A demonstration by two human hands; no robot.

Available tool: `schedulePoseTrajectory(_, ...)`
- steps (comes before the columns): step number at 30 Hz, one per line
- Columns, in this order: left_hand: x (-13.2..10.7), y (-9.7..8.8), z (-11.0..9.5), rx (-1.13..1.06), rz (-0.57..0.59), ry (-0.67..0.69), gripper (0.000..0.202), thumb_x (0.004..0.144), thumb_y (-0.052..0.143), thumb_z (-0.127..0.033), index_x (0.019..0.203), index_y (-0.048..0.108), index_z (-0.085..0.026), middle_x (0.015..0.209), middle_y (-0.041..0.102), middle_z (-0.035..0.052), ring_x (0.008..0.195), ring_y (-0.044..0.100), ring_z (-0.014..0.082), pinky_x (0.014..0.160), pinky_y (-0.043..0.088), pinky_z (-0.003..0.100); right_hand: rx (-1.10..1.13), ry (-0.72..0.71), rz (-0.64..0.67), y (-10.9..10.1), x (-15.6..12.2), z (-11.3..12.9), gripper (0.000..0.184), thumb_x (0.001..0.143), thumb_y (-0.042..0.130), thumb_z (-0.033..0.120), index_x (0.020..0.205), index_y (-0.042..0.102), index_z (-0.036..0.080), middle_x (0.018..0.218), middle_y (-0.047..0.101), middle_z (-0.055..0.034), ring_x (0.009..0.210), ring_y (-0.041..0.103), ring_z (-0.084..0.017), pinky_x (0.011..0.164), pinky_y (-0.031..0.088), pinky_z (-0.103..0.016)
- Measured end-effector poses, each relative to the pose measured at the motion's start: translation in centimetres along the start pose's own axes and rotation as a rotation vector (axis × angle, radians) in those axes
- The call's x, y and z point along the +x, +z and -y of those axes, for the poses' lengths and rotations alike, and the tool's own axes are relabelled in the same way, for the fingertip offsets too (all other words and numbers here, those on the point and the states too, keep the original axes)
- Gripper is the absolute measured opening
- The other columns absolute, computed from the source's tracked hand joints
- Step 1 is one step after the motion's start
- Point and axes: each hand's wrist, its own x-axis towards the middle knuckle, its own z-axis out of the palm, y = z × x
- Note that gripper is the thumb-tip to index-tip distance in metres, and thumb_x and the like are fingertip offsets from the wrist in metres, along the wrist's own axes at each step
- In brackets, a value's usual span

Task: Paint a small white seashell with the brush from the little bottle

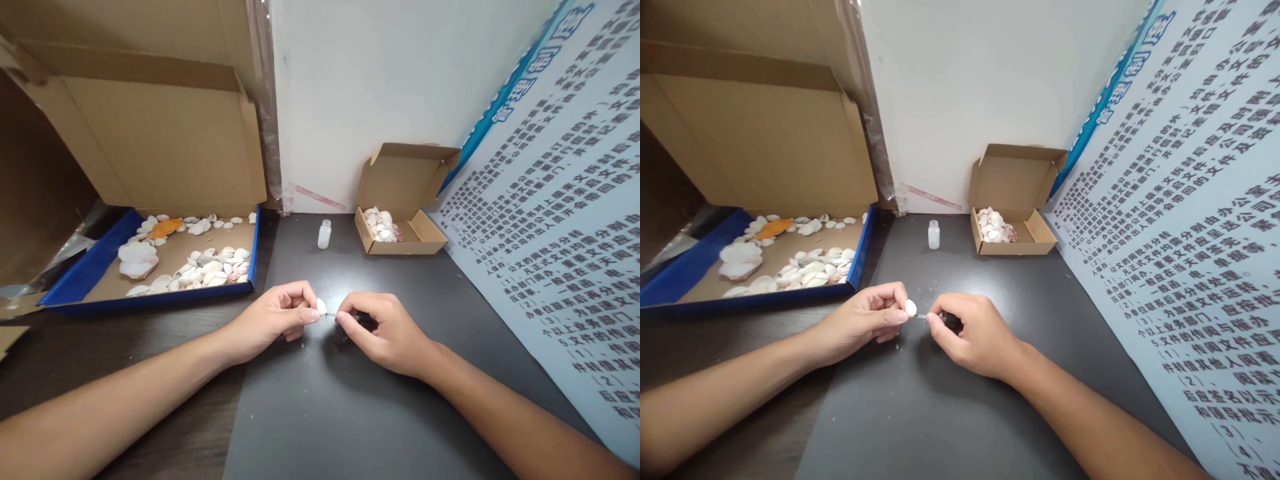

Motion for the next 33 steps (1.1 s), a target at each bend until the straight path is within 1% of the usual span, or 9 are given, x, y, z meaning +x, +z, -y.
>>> schedulePoseTrajectory(3, 0.0, -0.1, 0.08, -0.004, 0.005, 0.001, 0.023, 0.081, 0.075, -0.032, 0.077, 0.058, -0.017, 0.058, 0.044, -0.0091, 0.048, 0.033, 0.0037, 0.047, 0.029, 0.019, 0.032, -0.062, -0.065, -0.07, -0.09, 0.18, 0.021, 0.092, 0.051, 0.023, 0.074, 0.06, 0.018, 0.065, 0.062, 0.0008, 0.057, 0.052, -0.011, 0.055, 0.039, -0.022)
schedulePoseTrajectory(6, 0.02, -0.15, 0.13, 0.001, 0.009, 0.0, 0.023, 0.081, 0.075, -0.032, 0.077, 0.058, -0.017, 0.058, 0.043, -0.0093, 0.048, 0.033, 0.0037, 0.047, 0.03, 0.019, -0.009, -0.031, -0.112, -0.13, -0.02, 0.28, 0.021, 0.092, 0.051, 0.021, 0.074, 0.061, 0.018, 0.064, 0.061, 0.0011, 0.056, 0.05, -0.01, 0.055, 0.038, -0.022)
schedulePoseTrajectory(9, 0.04, -0.1, 0.13, 0.001, 0.005, 0.006, 0.022, 0.081, 0.075, -0.032, 0.077, 0.059, -0.017, 0.059, 0.044, -0.0088, 0.049, 0.033, 0.0039, 0.047, 0.03, 0.019, -0.033, 0.011, -0.103, -0.16, 0.07, 0.29, 0.021, 0.09, 0.053, 0.02, 0.071, 0.06, 0.018, 0.061, 0.059, 0.0026, 0.054, 0.048, -0.01, 0.054, 0.036, -0.022)
schedulePoseTrajectory(12, 0.03, -0.04, 0.11, 0.004, 0.001, 0.008, 0.022, 0.08, 0.076, -0.031, 0.077, 0.059, -0.016, 0.06, 0.045, -0.0084, 0.049, 0.034, 0.0038, 0.047, 0.03, 0.019, 0.016, -0.018, -0.08, -0.19, 0.04, 0.36, 0.021, 0.09, 0.053, 0.021, 0.07, 0.059, 0.018, 0.062, 0.06, 0.0024, 0.055, 0.049, -0.01, 0.054, 0.037, -0.022)
schedulePoseTrajectory(17, 0.01, -0.08, 0.07, 0.017, 0.0, 0.006, 0.023, 0.081, 0.075, -0.032, 0.077, 0.059, -0.016, 0.06, 0.044, -0.0084, 0.049, 0.035, 0.004, 0.047, 0.03, 0.019, -0.031, 0.029, -0.116, -0.15, 0.06, 0.5, 0.021, 0.091, 0.053, 0.022, 0.072, 0.06, 0.018, 0.061, 0.059, 0.0021, 0.055, 0.048, -0.01, 0.054, 0.036, -0.023)
schedulePoseTrajectory(23, -0.06, 0.01, 0.01, 0.03, -0.009, 0.009, 0.025, 0.081, 0.075, -0.034, 0.079, 0.057, -0.017, 0.059, 0.044, -0.0083, 0.049, 0.035, 0.0051, 0.046, 0.028, 0.02, 0.054, -0.058, -0.057, -0.06, -0.13, 0.71, 0.02, 0.092, 0.051, 0.021, 0.073, 0.06, 0.019, 0.063, 0.061, 0.001, 0.054, 0.05, -0.011, 0.053, 0.038, -0.023)
schedulePoseTrajectory(30, -0.09, 0.01, 0.0, 0.056, -0.01, 0.012, 0.026, 0.081, 0.074, -0.037, 0.078, 0.057, -0.018, 0.058, 0.039, -0.0087, 0.05, 0.034, 0.0057, 0.048, 0.029, 0.021, -0.043, 0.008, -0.162, -0.12, -0.09, 0.7, 0.02, 0.092, 0.053, 0.021, 0.074, 0.061, 0.018, 0.062, 0.059, 0.0021, 0.055, 0.048, -0.011, 0.054, 0.036, -0.023)
schedulePoseTrajectory(33, -0.07, 0.04, -0.03, 0.059, -0.006, 0.013, 0.027, 0.081, 0.074, -0.037, 0.079, 0.056, -0.017, 0.061, 0.043, -0.0081, 0.05, 0.036, 0.0052, 0.048, 0.028, 0.021, -0.005, -0.033, -0.11, -0.14, -0.09, 0.78, 0.018, 0.09, 0.053, 0.019, 0.073, 0.06, 0.018, 0.062, 0.059, 0.002, 0.054, 0.048, -0.01, 0.053, 0.036, -0.023)
